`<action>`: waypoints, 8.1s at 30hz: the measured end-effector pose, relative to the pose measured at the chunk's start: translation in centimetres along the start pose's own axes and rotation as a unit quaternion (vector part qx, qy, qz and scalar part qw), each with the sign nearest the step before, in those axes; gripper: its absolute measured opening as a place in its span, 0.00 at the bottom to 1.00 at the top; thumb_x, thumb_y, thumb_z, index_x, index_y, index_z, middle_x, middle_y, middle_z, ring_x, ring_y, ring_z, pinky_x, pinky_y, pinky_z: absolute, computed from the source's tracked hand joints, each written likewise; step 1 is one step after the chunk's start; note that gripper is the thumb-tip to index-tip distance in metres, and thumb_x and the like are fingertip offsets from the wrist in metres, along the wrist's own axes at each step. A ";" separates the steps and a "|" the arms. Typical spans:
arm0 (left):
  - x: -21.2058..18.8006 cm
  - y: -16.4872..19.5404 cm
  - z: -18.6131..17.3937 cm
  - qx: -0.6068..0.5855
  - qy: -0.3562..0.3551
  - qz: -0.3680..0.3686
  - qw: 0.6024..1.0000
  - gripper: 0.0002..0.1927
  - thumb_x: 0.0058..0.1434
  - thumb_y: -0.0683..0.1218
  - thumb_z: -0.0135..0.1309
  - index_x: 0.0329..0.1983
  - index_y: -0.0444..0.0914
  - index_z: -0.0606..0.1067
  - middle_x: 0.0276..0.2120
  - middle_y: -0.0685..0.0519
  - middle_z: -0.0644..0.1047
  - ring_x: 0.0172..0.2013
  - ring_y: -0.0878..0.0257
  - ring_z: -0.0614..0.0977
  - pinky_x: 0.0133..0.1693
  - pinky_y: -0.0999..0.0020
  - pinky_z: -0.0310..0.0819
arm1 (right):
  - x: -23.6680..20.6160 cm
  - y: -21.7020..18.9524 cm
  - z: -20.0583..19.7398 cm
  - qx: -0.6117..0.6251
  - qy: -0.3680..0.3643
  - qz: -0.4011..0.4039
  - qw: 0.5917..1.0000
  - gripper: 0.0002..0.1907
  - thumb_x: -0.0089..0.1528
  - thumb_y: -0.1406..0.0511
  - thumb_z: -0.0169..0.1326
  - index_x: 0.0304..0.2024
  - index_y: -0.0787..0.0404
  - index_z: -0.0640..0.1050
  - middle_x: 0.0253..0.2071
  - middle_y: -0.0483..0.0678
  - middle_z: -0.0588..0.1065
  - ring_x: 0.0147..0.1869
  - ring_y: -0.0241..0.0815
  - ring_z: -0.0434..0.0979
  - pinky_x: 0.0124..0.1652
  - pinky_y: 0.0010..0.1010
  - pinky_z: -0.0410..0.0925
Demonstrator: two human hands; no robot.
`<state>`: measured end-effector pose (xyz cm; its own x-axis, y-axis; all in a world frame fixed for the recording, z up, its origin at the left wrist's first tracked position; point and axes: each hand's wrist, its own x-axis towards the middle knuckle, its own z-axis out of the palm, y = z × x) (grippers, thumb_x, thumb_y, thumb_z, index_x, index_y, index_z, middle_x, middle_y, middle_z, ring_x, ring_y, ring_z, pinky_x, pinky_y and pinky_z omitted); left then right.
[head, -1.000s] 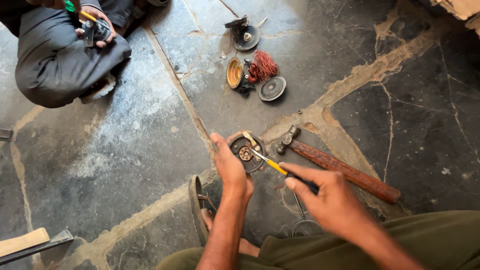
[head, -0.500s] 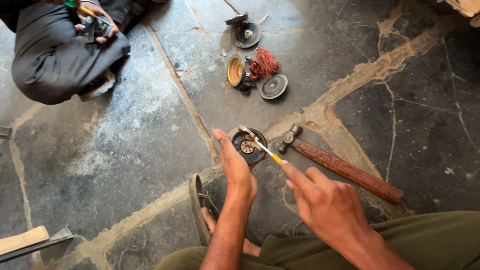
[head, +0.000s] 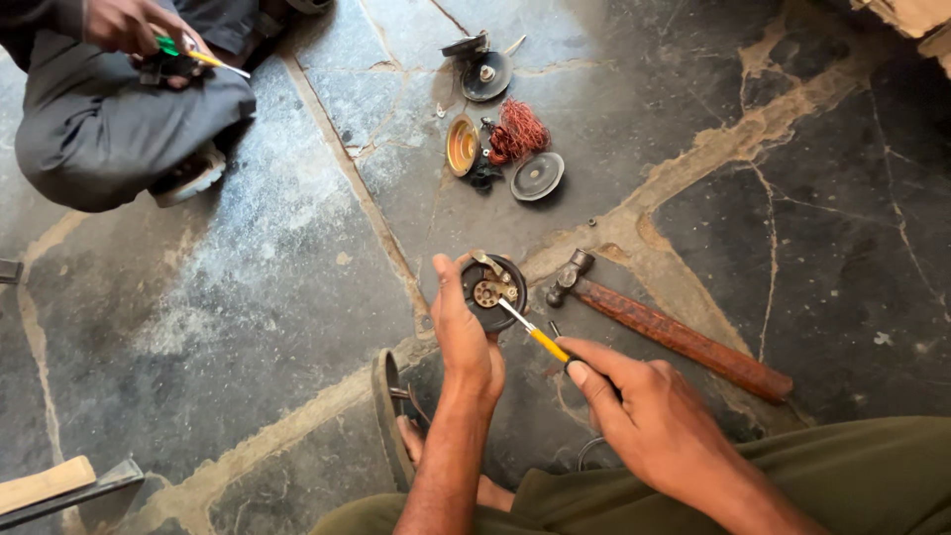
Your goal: The person sits on the floor and uses a hammer and chisel to tap a small circular mechanical part, then uses a screwdriver to adjust internal components. The person continues to tap the part with the hammer and chisel.
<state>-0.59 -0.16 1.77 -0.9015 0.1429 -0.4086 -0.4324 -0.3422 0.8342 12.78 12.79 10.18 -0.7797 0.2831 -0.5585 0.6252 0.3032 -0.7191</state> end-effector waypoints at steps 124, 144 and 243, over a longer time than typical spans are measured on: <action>0.7 -1.2 -1.0 -0.212 -0.016 -0.018 0.977 0.24 0.71 0.56 0.40 0.54 0.32 0.73 0.42 0.46 0.79 0.43 0.54 0.82 0.47 0.49 0.81 | 1.6 3.1 3.4 0.036 0.047 -0.106 0.993 0.19 0.62 0.58 0.61 0.56 0.49 0.82 0.22 0.54 0.77 0.20 0.31 0.67 0.24 0.33 0.62; 0.0 -0.5 -0.2 -0.181 -0.015 -0.029 0.983 0.20 0.69 0.53 0.52 0.54 0.33 0.76 0.40 0.49 0.79 0.42 0.59 0.82 0.48 0.52 0.83 | -0.6 1.4 2.9 0.006 0.059 -0.173 0.983 0.21 0.62 0.60 0.55 0.58 0.51 0.80 0.36 0.53 0.84 0.32 0.52 0.84 0.33 0.41 0.72; -0.5 -0.3 0.2 -0.259 -0.006 -0.075 0.963 0.21 0.68 0.61 0.51 0.42 0.38 0.76 0.36 0.51 0.78 0.43 0.53 0.83 0.47 0.49 0.81 | -1.1 1.3 3.6 0.041 0.019 -0.080 0.996 0.22 0.65 0.58 0.55 0.61 0.51 0.80 0.15 0.57 0.73 0.17 0.47 0.74 0.24 0.39 0.66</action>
<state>0.03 0.02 1.79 -0.8307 0.2367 -0.5039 -0.4928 -0.7337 0.4678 14.33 9.58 8.41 -0.8665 0.2724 -0.4183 0.4863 0.2717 -0.8305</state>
